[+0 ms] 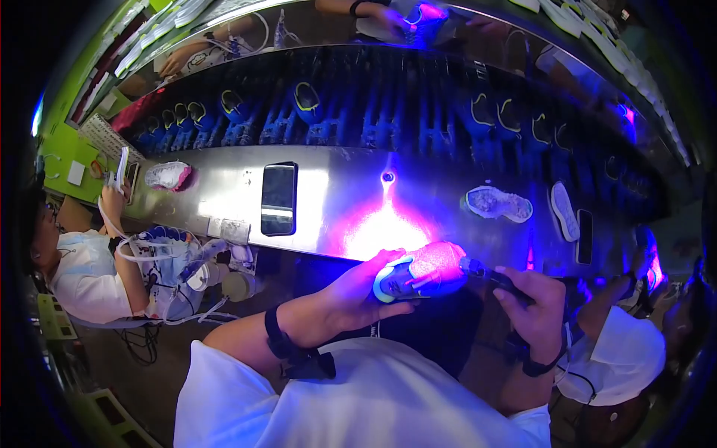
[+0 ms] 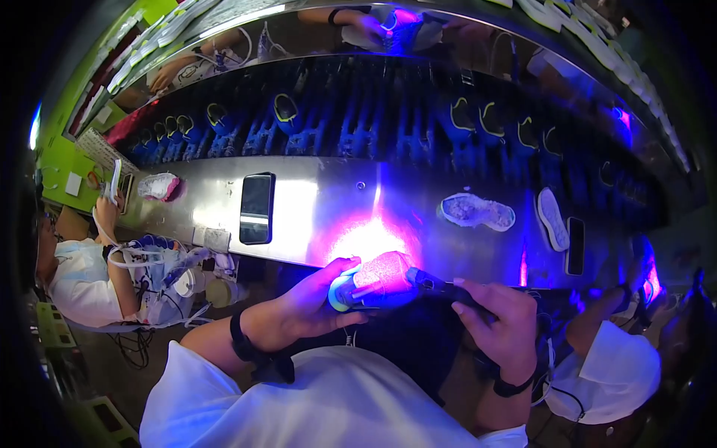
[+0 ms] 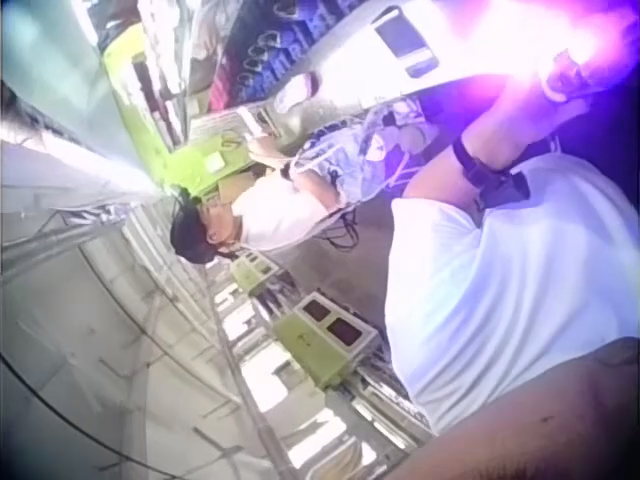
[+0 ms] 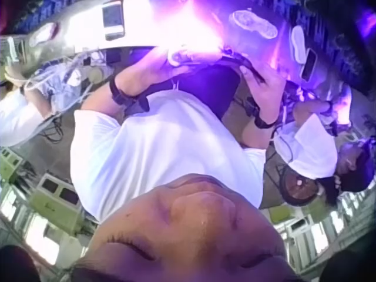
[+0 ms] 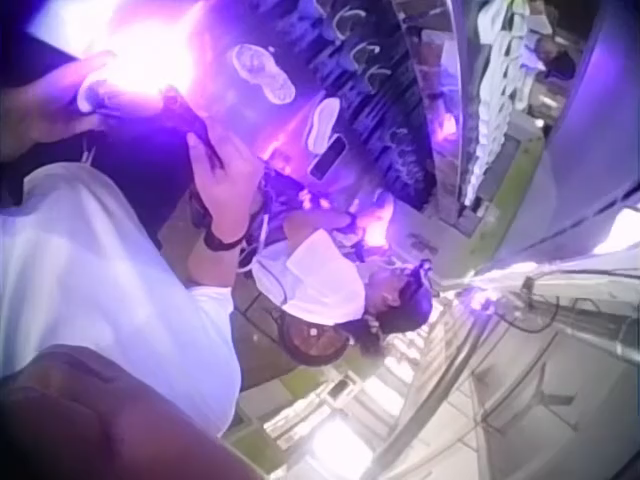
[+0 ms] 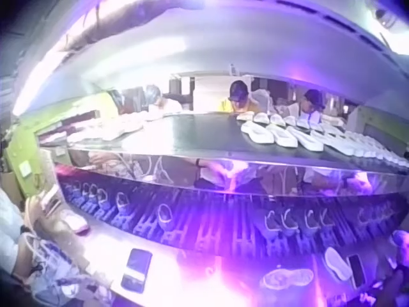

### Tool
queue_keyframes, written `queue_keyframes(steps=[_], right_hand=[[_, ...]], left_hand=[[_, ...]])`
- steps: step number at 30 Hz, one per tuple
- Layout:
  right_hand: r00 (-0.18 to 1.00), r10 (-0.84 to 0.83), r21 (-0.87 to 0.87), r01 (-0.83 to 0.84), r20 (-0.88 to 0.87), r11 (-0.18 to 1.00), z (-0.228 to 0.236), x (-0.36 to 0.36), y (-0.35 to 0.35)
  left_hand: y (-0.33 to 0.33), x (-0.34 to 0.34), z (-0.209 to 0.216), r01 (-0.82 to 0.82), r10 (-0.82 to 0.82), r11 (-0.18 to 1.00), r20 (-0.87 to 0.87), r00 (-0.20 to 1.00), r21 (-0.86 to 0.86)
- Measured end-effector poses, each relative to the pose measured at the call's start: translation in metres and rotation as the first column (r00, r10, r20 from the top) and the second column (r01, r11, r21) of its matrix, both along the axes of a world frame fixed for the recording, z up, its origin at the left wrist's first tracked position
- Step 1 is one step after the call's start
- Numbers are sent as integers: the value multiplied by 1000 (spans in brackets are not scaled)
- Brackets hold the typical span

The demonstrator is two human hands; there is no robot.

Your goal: The recorder uses a brush to apply adhesive to the bottom of various shoe components on an assembly line.

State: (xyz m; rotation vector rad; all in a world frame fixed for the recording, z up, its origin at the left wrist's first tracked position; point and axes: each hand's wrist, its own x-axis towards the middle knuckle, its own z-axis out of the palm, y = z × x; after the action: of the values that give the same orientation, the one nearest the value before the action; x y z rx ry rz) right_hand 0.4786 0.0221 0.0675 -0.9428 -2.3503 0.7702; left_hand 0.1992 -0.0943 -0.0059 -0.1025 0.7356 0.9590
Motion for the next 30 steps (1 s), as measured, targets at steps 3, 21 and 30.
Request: queue_keyframes(steps=[3,21,30], right_hand=[[996,6,-77,0,84,997,2,4,5],[985,-150,-175,132,-92,976,-70,-21,-72],[973,-133,-89,118,-191,989,-61,-59,-60]], left_hand=[[2,2,-7,25,-4,996,235,972,-87],[-46,-18,0,-37,-30,975,296,955,218],[6,-54,21,198,326,735,-595,735,648]])
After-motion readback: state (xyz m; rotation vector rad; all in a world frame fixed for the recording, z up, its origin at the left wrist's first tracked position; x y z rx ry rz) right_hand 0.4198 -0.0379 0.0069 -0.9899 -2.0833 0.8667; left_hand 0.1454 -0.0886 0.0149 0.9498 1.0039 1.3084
